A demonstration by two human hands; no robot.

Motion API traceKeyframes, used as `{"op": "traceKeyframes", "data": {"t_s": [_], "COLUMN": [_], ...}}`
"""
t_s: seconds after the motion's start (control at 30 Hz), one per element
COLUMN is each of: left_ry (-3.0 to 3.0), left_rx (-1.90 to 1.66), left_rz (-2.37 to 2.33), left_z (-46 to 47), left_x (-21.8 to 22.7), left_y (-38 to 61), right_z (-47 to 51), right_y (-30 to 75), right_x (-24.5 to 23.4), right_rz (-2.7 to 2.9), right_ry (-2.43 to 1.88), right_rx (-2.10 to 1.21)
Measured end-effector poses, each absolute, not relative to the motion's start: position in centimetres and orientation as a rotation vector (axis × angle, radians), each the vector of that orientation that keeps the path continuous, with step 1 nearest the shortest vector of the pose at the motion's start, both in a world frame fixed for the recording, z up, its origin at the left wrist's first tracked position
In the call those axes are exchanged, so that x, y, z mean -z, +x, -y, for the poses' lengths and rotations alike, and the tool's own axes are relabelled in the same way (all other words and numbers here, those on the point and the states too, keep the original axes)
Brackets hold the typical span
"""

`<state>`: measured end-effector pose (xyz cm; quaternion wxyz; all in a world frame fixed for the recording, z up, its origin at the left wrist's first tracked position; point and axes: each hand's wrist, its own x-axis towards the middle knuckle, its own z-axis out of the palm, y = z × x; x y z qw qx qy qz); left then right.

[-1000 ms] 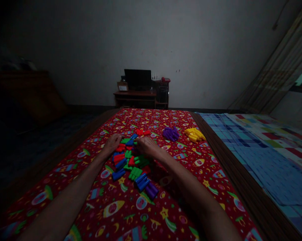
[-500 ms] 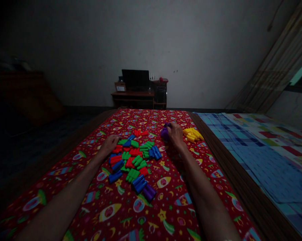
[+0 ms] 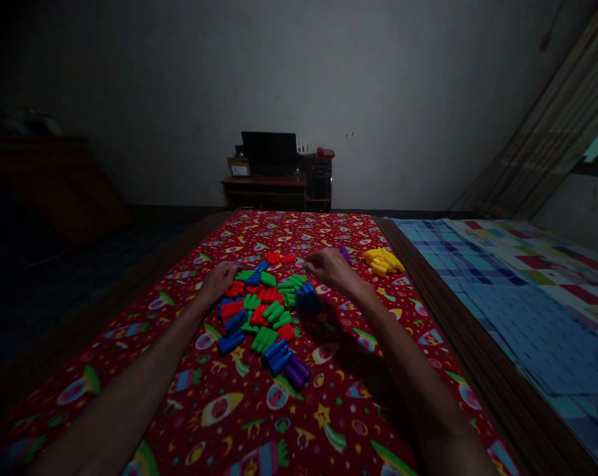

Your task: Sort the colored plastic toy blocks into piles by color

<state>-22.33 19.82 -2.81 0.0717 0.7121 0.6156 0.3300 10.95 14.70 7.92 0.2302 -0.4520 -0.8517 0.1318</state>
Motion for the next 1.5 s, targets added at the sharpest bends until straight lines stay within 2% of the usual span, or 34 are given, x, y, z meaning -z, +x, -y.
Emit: {"op": "traceKeyframes", "data": {"t_s": [0.07,0.13,0.23,0.33,0.53,0.67,0.83,1.03,1.27,1.5], "left_ry": [2.145,2.153,2.157,2.147,2.149,2.143,2.145,2.153,2.138,2.115], "left_rx": [-0.983,-0.974,-0.966,-0.961,-0.962,-0.978,-0.996,-0.986,-0.994,-0.986], "left_rz": [-1.855,-1.854,-1.855,-1.868,-1.853,-1.842,-1.845,-1.836,-1.833,-1.834], "left_z": [-19.8,-19.9,-20.0,-20.1,-20.2,-20.1,-20.0,-19.9,-20.1,-19.7], "left_x": [2.8,2.7,2.8,2.9,2.9,2.9,2.9,2.9,3.0,2.8], "left_y": [-22.3,-22.4,-22.4,-22.4,-22.4,-22.4,-22.4,-22.4,-22.4,-22.5], "right_z": [-11.4,-7.6,-2.6,-0.6,-7.7,-15.7,-22.9,-25.3,-24.5,-25.1], "right_y": [9.7,9.0,9.3,10.5,12.6,13.7,14.2,14.0,11.4,1.6], "right_x": [-7.6,-6.2,-3.0,-1.0,-4.6,-7.0,-6.5,-4.7,-4.8,-3.1], "right_rz": [2.652,2.854,2.822,2.758,2.526,2.135,2.067,2.185,2.124,2.427], "right_ry": [-1.056,-1.0,-0.967,-0.915,-1.178,-1.36,-1.614,-1.828,-1.631,-1.208], "right_rx": [-0.51,-0.451,-0.277,-0.297,-0.392,-0.183,-0.01,-0.01,0.064,-0.298]}}
